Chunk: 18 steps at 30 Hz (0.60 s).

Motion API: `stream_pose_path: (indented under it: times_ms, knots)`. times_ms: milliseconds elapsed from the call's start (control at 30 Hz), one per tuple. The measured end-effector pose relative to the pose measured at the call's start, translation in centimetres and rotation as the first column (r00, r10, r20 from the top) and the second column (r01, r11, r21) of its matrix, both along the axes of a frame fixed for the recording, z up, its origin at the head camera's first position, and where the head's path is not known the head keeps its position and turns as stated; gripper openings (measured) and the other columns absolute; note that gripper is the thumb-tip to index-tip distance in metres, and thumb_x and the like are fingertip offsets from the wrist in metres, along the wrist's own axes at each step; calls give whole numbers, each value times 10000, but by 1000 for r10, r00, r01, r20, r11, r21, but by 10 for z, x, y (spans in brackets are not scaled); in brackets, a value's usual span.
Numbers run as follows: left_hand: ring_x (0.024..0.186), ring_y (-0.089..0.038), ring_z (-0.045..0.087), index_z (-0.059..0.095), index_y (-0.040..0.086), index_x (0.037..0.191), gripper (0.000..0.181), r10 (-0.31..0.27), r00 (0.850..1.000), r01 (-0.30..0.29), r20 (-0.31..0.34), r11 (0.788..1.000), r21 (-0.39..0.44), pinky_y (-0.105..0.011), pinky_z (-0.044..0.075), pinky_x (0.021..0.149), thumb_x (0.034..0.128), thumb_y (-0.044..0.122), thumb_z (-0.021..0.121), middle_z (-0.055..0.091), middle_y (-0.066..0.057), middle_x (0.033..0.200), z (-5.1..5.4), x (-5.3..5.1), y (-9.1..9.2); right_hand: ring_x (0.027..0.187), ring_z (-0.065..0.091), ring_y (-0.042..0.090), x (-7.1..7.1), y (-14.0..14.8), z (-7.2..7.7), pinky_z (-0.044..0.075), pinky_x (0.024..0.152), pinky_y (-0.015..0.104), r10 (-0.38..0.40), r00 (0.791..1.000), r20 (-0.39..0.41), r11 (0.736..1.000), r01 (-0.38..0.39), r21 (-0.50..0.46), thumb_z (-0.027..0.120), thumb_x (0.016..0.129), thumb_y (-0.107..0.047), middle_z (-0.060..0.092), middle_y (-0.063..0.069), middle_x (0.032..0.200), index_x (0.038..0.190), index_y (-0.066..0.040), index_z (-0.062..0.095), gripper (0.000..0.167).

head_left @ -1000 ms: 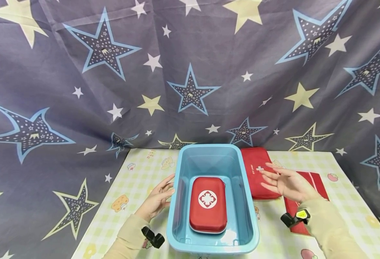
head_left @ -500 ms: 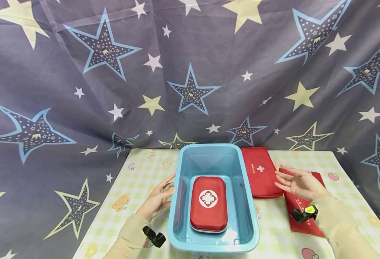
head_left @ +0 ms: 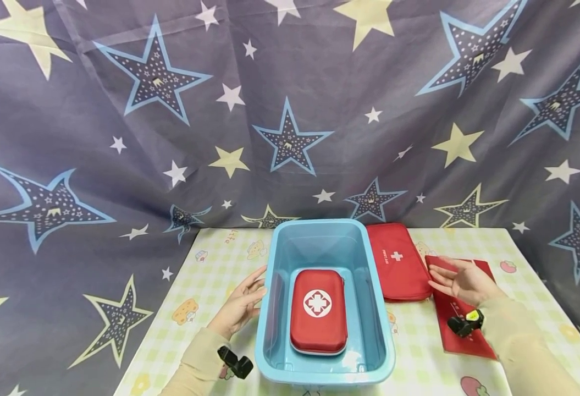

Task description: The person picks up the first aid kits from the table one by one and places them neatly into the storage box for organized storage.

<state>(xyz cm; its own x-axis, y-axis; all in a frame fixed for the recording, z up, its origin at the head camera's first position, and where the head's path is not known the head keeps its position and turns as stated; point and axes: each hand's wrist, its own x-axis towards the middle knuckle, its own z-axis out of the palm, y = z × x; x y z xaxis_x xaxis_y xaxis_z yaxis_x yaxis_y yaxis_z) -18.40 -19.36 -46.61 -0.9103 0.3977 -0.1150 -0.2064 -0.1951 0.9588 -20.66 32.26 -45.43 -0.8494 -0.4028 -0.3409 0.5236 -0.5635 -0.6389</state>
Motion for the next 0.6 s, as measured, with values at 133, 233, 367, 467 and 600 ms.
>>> stream_pose_path:
  times_ms: [133,233,367,467,600]
  knots:
    - [1092,-125,575,149,96,1521,611,0,1000,-1,9,1000,5,-343,565,804,983,34,432,474,3,1280,-1,0,-1,924,625,151,-3,-2,-3,537,903,412,-30,999,13,996,28,84,428,1003,-253,640,5,977,919,-216,679,267]
    - [1103,-136,569,148,102,1522,606,3,1000,-4,15,1000,11,-337,568,791,987,31,422,464,-1,1289,-2,2,-2,904,630,140,-7,-5,-7,541,896,395,-34,999,7,988,32,149,449,996,-275,638,-21,952,943,-241,637,198]
    - [1110,-138,559,167,113,1518,592,14,1000,-14,10,1000,15,-352,562,806,989,31,418,466,-2,1290,-1,3,-3,908,617,109,-13,-8,-15,532,918,357,-23,1000,-19,966,27,255,456,991,-305,612,-68,953,1124,-240,479,150]
    - [1112,-147,554,170,110,1517,597,11,1000,-11,-2,1000,18,-373,554,828,984,34,427,467,-13,1290,1,3,-2,925,595,81,-18,-11,-22,517,941,333,-8,999,-38,941,20,338,462,986,-327,581,-89,965,1274,-238,345,323]
    - [1130,-171,545,153,95,1519,612,-8,1000,9,-11,1000,19,-383,549,840,980,33,436,459,-25,1292,2,2,-1,920,588,47,-20,-14,-30,523,896,285,-11,997,-72,912,39,408,483,982,-298,572,-112,948,1384,-185,258,474]
